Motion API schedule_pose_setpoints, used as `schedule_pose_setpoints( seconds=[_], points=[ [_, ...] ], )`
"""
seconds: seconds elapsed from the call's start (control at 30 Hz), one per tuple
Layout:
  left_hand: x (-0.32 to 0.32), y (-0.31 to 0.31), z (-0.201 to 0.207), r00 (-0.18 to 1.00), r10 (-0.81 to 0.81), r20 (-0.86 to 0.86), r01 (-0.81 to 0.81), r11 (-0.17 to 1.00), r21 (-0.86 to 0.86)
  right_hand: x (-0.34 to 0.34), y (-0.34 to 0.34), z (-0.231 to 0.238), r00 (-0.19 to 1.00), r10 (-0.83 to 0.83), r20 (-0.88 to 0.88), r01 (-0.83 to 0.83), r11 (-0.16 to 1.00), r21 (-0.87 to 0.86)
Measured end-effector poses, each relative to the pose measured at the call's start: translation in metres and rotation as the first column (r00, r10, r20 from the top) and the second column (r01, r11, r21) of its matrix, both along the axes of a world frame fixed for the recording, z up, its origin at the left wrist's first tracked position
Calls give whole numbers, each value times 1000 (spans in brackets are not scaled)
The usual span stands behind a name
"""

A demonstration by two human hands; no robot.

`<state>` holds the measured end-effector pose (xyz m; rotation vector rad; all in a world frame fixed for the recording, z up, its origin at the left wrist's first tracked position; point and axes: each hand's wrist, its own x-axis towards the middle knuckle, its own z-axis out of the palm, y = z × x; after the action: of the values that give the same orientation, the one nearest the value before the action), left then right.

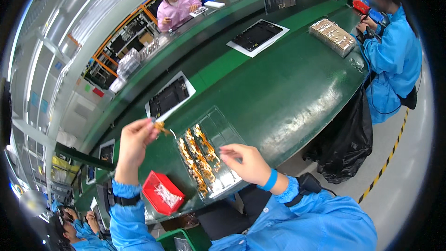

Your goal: Assembling small electronic components and flexible printed circuits at a manufacturing workstation.

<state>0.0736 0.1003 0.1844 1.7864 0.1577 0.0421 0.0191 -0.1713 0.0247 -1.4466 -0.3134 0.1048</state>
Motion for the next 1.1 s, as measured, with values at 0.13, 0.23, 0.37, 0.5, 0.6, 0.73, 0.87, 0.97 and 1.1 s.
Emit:
schedule_pose_setpoints(
  seconds=[0.13,0.23,0.37,0.5,0.6,0.73,0.87,0.97,1.1],
  points=[
    [96,39,15,995,58,76,-54,997,-64,15,-19,-24,807,140,574,308,730,-610],
    [167,64,0,997,68,44,-54,963,-266,18,-18,-33,828,152,539,304,686,-661],
    [223,76,-27,998,34,47,-9,892,-452,25,-17,-28,836,163,523,284,687,-668],
    [251,127,-83,983,183,13,-140,796,-589,26,-15,-22,849,173,499,271,669,-693],
    [250,212,-163,925,349,-148,-374,776,-507,28,-15,-21,853,193,485,254,657,-709],
    [220,216,-182,861,472,-188,-450,880,151,28,-13,-18,851,237,469,265,577,-773],
    [214,224,-179,855,509,-95,-481,849,219,31,-10,-15,861,244,446,250,561,-790],
    [210,223,-176,867,498,30,-470,795,382,30,-9,-14,861,235,452,260,559,-787],
    [209,212,-178,843,533,72,-481,688,544,28,-9,-16,869,229,439,251,559,-790]
  ],
)
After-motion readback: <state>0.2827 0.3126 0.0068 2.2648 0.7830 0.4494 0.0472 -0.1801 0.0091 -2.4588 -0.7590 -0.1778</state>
